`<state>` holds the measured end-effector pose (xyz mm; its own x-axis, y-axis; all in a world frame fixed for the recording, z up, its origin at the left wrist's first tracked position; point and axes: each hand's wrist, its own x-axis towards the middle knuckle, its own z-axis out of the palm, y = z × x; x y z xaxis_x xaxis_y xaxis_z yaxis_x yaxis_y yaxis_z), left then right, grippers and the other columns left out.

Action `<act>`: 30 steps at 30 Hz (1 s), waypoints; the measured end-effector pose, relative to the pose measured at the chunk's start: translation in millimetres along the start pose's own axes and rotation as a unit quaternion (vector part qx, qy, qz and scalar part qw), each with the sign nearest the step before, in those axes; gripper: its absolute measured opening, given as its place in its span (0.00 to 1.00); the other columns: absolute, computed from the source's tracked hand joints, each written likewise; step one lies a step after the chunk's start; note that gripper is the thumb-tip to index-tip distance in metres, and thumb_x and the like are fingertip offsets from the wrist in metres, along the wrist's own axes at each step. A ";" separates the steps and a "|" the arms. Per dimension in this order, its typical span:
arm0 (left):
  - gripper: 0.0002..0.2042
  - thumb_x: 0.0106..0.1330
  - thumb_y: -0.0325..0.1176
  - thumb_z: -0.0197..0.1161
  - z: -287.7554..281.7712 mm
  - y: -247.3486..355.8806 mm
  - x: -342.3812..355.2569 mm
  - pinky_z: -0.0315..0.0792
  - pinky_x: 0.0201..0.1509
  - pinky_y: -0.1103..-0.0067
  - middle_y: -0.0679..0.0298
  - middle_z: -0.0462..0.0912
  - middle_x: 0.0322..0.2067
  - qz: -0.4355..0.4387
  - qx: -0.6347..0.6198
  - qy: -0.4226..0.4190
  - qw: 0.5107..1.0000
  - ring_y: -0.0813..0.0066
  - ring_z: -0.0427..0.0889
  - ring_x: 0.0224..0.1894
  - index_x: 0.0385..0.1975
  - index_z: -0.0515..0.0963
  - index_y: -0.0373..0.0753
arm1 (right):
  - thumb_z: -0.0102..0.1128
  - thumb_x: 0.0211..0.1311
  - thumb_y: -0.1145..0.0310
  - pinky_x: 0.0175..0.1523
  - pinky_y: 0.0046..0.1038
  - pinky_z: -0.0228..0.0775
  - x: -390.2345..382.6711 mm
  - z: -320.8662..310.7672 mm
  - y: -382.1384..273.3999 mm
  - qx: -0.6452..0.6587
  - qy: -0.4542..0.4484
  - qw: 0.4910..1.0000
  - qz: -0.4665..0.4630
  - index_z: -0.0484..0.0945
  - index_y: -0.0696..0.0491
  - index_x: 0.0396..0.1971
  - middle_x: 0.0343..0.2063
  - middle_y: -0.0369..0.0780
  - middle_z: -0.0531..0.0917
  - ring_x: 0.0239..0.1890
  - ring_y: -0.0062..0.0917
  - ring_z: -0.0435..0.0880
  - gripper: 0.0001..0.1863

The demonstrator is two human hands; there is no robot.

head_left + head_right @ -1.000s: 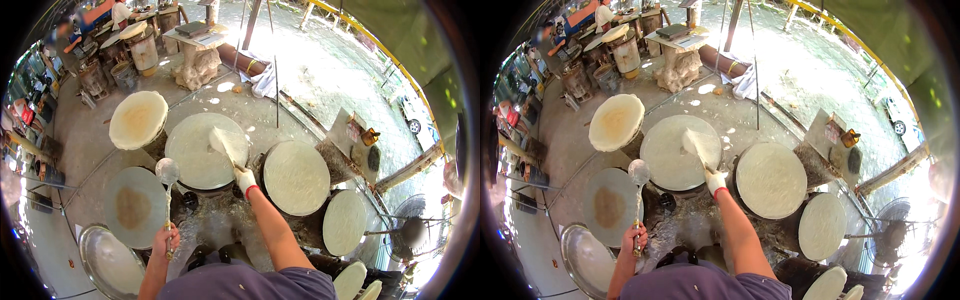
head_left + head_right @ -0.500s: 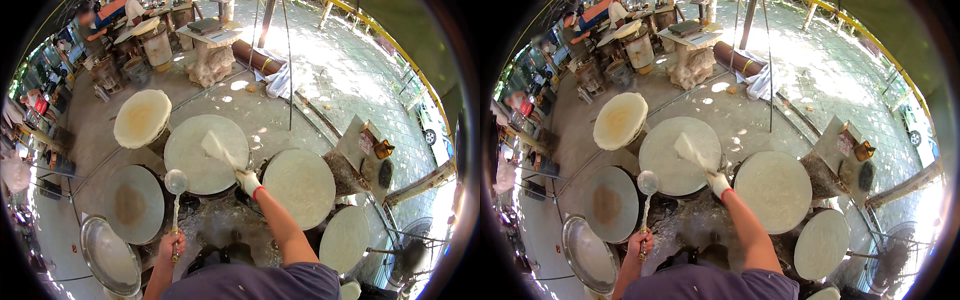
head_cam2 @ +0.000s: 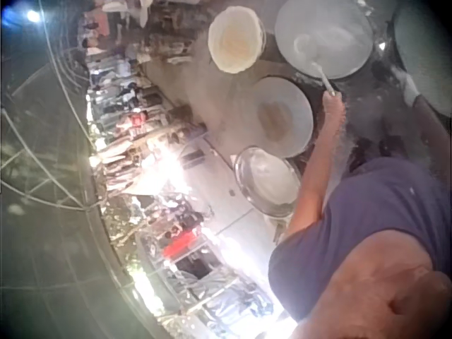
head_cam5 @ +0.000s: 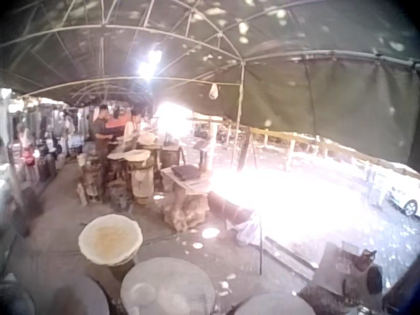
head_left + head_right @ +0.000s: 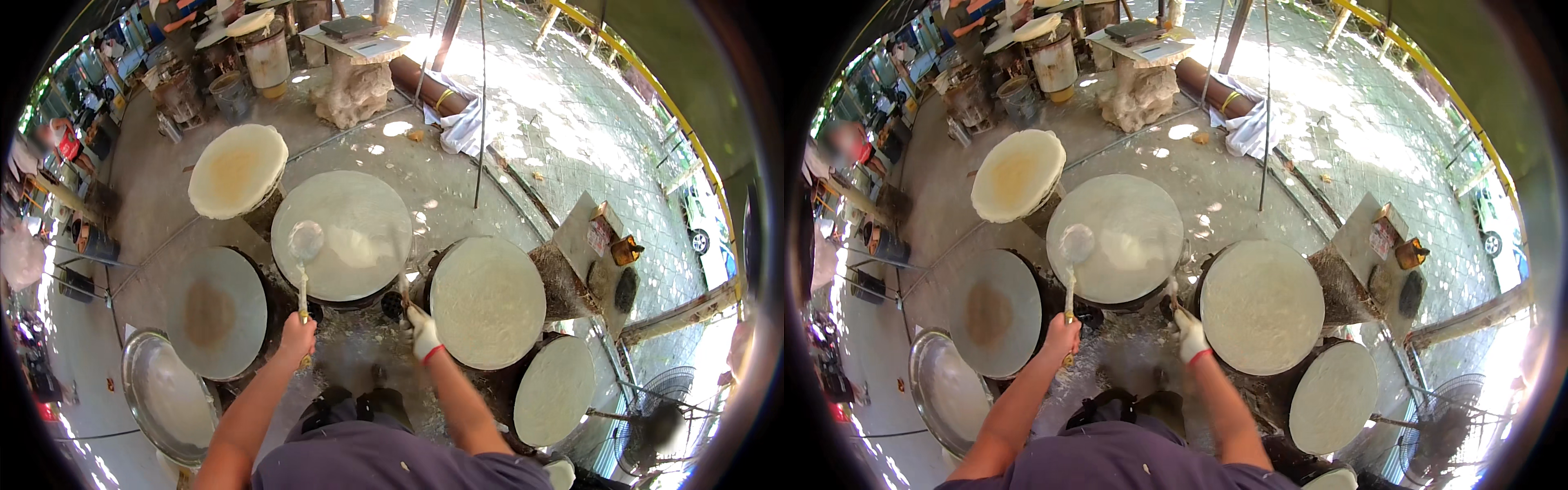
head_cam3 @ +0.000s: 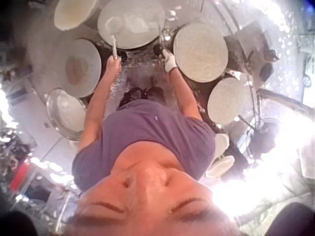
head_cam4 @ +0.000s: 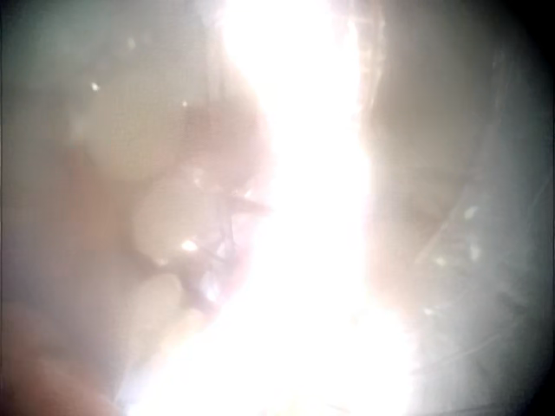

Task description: The person scoops batter from a large metal basin and pours it onto several hot, round griddles. Using a wooden stick, they spread the batter into thin, circular crepes. The person flips the crepes to cook both sides and then removes the finished ones from the griddles.

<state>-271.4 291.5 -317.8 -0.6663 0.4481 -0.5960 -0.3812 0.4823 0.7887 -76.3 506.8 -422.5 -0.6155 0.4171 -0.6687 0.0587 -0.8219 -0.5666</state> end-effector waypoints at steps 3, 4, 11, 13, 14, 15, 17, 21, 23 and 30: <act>0.11 0.57 0.31 0.56 31.2 -58.8 45.4 0.68 0.18 0.65 0.51 0.73 0.24 0.071 0.194 0.112 0.972 0.56 0.75 0.19 0.30 0.63 0.31 | 0.52 0.64 0.58 0.15 0.23 0.54 3.2 68.6 45.7 -0.100 0.120 0.985 0.073 0.74 0.45 0.48 0.19 0.32 0.74 0.12 0.17 0.64 0.15; 0.10 0.58 0.31 0.55 53.1 -21.1 18.5 0.66 0.15 0.67 0.53 0.72 0.21 0.014 0.095 0.080 0.992 0.61 0.73 0.15 0.30 0.64 0.32 | 0.52 0.65 0.58 0.15 0.23 0.53 -0.3 72.7 64.7 -0.059 0.060 0.996 0.037 0.74 0.45 0.49 0.19 0.32 0.74 0.11 0.17 0.63 0.15; 0.05 0.65 0.28 0.50 -32.2 36.4 -55.9 0.53 0.12 0.86 0.71 0.61 0.15 -0.017 -0.357 -0.235 0.904 0.86 0.58 0.10 0.27 0.65 0.39 | 0.48 0.65 0.65 0.14 0.18 0.49 -33.3 92.3 -14.7 -0.103 0.079 0.990 -0.045 0.74 0.45 0.50 0.17 0.31 0.72 0.10 0.12 0.59 0.15; 0.02 0.65 0.28 0.51 -32.9 37.7 -73.0 0.54 0.12 0.87 0.70 0.62 0.17 -0.010 -0.343 -0.206 0.916 0.86 0.57 0.10 0.32 0.67 0.38 | 0.52 0.63 0.65 0.18 0.17 0.56 -12.6 72.4 -11.7 -0.056 0.107 0.987 -0.103 0.73 0.50 0.54 0.21 0.31 0.75 0.15 0.12 0.65 0.19; 0.03 0.65 0.29 0.52 -24.2 40.5 -74.2 0.53 0.12 0.88 0.70 0.62 0.17 -0.001 -0.350 -0.203 0.914 0.87 0.57 0.10 0.34 0.68 0.38 | 0.52 0.63 0.65 0.19 0.17 0.57 8.3 61.7 -2.1 -0.114 0.100 0.981 -0.122 0.73 0.51 0.54 0.22 0.31 0.76 0.17 0.12 0.65 0.19; 0.04 0.65 0.29 0.52 -17.9 42.7 -74.5 0.53 0.11 0.88 0.70 0.62 0.17 0.006 -0.358 -0.199 0.912 0.87 0.57 0.10 0.36 0.68 0.38 | 0.52 0.63 0.65 0.21 0.17 0.58 31.0 51.4 11.8 -0.172 0.093 0.971 -0.139 0.73 0.52 0.54 0.24 0.32 0.77 0.19 0.12 0.66 0.19; 0.02 0.65 0.29 0.51 -19.9 56.0 -69.5 0.54 0.12 0.87 0.71 0.62 0.18 -0.042 -0.404 -0.226 0.885 0.87 0.58 0.12 0.34 0.67 0.39 | 0.56 0.61 0.65 0.22 0.15 0.59 57.0 37.1 37.3 -0.298 0.035 0.933 -0.198 0.74 0.53 0.53 0.25 0.30 0.78 0.20 0.11 0.69 0.20; 0.03 0.65 0.29 0.50 -43.1 35.9 -83.1 0.55 0.12 0.88 0.71 0.62 0.18 -0.059 -0.456 -0.213 0.862 0.88 0.59 0.14 0.30 0.65 0.39 | 0.55 0.63 0.63 0.21 0.19 0.59 17.2 39.0 17.7 -0.318 -0.056 0.945 -0.051 0.74 0.50 0.53 0.23 0.30 0.78 0.18 0.12 0.68 0.19; 0.04 0.65 0.30 0.51 -57.5 32.8 -106.2 0.56 0.11 0.87 0.70 0.62 0.18 -0.036 -0.448 -0.147 0.881 0.86 0.60 0.13 0.32 0.65 0.38 | 0.52 0.64 0.62 0.19 0.19 0.57 11.6 39.2 14.3 -0.245 0.026 0.969 -0.034 0.73 0.46 0.54 0.21 0.30 0.76 0.15 0.12 0.66 0.18; 0.05 0.63 0.28 0.52 -122.5 8.0 -109.1 0.58 0.10 0.83 0.68 0.65 0.16 0.091 -0.245 0.051 0.964 0.82 0.62 0.10 0.36 0.65 0.38 | 0.46 0.67 0.62 0.16 0.20 0.53 0.2 112.5 49.9 -0.182 -0.020 0.983 0.010 0.67 0.39 0.57 0.18 0.30 0.71 0.12 0.14 0.62 0.19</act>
<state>-280.3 154.2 -228.0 -0.8009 0.4025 -0.4433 -0.4924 -0.0215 0.8701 -161.9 422.2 -396.7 -0.6416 0.3798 -0.6664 0.3439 -0.6341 -0.6925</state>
